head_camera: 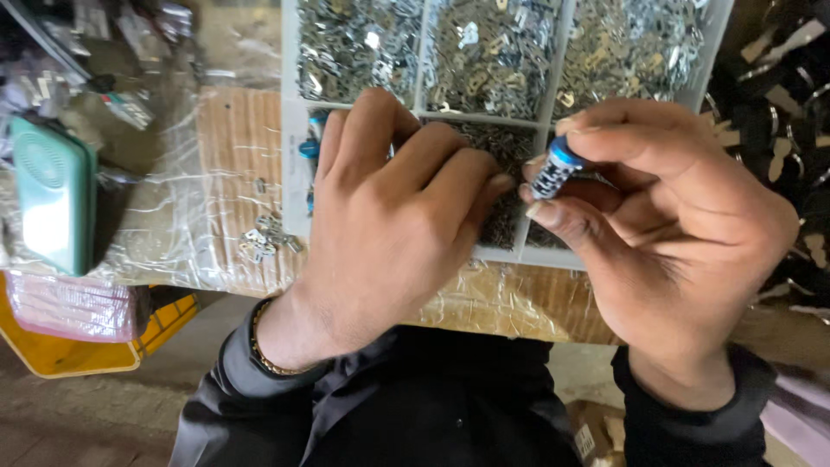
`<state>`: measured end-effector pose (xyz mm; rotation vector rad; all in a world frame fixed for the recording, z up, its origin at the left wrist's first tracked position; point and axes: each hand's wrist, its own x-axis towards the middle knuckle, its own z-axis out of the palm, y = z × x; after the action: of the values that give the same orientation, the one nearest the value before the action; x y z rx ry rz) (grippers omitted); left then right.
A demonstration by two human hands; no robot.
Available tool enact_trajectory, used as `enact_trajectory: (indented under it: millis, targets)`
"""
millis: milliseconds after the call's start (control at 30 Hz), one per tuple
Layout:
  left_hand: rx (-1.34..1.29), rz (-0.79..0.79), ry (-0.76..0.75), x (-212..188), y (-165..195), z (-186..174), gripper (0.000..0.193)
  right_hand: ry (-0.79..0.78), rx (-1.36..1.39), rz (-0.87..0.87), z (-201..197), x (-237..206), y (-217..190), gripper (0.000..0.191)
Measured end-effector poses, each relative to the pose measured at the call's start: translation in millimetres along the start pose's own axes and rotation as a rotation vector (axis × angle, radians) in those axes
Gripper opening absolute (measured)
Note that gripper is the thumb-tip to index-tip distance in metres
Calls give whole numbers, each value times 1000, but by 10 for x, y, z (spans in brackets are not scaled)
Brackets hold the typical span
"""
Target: The person holds a lock plug cylinder in one hand and repeatedly picks small metal pins and wafers from a compartment tray, inserting them one at a time into the plug by hand. They occasionally reach across the table for parts and continue loading the cylinder throughout the clip.
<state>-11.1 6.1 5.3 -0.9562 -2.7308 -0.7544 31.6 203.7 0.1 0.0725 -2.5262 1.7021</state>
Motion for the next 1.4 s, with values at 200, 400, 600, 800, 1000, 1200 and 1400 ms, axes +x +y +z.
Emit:
enact_trajectory:
  millis: [200, 400, 600, 800, 1000, 1200, 1400]
  targets:
    - [-442, -88, 70, -95, -11, -33, 12, -63, 16, -70, -29, -8, -2, 27]
    - [-641, -130, 117, -198, -25, 47, 15, -78, 53, -75, -32, -24, 11, 26]
    - [-624, -117, 119, -211, -39, 40, 16, -69, 38, -64, -34, -55, 55, 22]
    - [-285, -60, 176, -73, -30, 22, 17, -56, 38, -60, -30, -48, 65, 25]
    - [-151, -65, 57, -43, -1, 43, 13, -34, 29, -72, -7, 15, -17, 30]
    - [-542, -122, 62, -144, -13, -11, 13, -41, 84, -26, -24, -12, -2, 24]
    - [-536, -121, 81, -147, 4, -25, 12, -79, 8, -81, -38, -50, 32, 24]
